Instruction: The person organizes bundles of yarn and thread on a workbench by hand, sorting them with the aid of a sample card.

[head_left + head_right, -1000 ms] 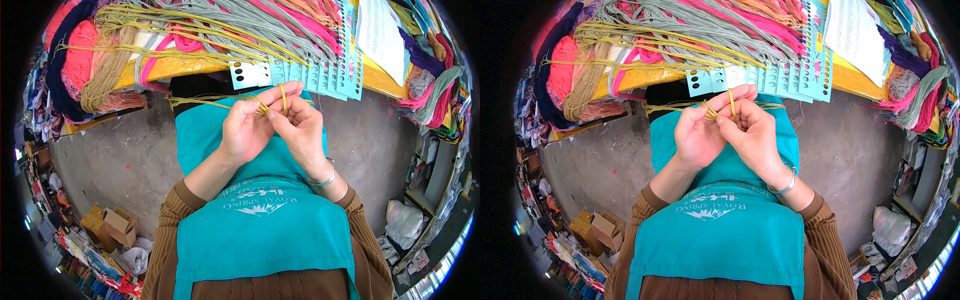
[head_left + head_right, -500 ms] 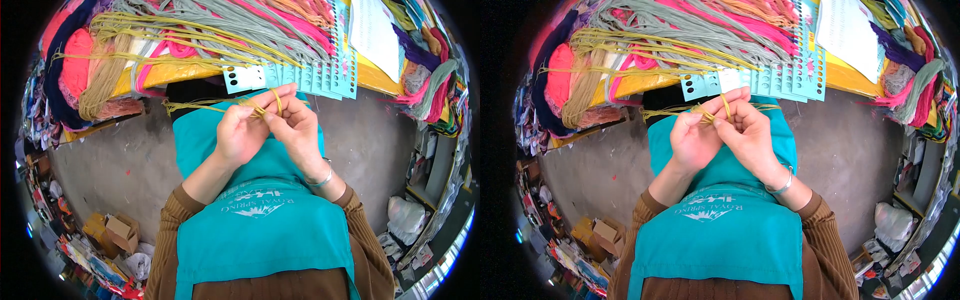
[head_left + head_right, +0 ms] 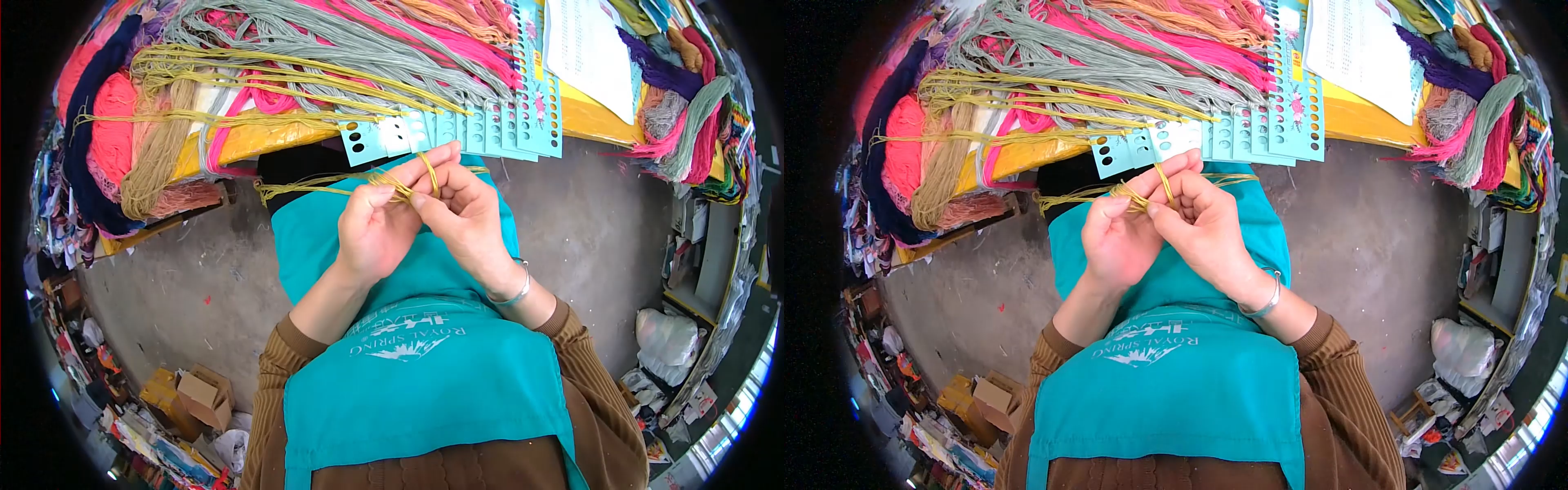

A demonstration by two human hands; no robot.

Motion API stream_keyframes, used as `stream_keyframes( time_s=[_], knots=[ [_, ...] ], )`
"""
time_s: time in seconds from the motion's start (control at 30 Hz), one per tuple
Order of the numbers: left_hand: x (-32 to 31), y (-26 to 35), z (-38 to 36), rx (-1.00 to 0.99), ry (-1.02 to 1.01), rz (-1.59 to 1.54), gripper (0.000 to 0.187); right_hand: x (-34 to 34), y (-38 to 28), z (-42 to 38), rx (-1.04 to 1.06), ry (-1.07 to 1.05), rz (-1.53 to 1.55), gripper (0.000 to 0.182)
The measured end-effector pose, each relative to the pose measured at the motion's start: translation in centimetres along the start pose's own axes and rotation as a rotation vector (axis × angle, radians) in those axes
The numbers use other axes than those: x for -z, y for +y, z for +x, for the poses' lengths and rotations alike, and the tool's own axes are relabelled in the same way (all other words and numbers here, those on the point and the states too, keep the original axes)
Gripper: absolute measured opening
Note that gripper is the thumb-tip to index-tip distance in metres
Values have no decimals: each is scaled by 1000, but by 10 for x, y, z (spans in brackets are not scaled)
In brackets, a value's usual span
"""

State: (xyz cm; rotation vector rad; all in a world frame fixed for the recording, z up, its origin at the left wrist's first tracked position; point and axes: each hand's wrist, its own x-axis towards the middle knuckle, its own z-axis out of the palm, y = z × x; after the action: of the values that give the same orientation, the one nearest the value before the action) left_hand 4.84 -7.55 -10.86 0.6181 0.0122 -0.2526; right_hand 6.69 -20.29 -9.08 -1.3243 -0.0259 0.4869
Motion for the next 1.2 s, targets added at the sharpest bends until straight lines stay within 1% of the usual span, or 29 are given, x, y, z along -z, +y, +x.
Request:
stream_keyframes(
  time_s=[0.47,0.7,0.8,1.0,1.1,1.2],
  knots=[
    [-1,0,1,8,-21,3,71,2,-2,1,-4,-2,-5,5],
    [-4,4,2,18,-14,27,74,1,-3,0,-7,11,-2,5],
    [-2,5,1,19,-24,20,75,4,-4,1,-14,3,60,5],
    [1,3,2,11,-31,31,75,0,-4,2,10,28,47,3],
    [1,2,1,17,-15,52,74,3,0,2,20,15,47,5],
    [-2,3,0,10,16,116,72,-2,-5,0,5,53,-4,8]
  ],
)
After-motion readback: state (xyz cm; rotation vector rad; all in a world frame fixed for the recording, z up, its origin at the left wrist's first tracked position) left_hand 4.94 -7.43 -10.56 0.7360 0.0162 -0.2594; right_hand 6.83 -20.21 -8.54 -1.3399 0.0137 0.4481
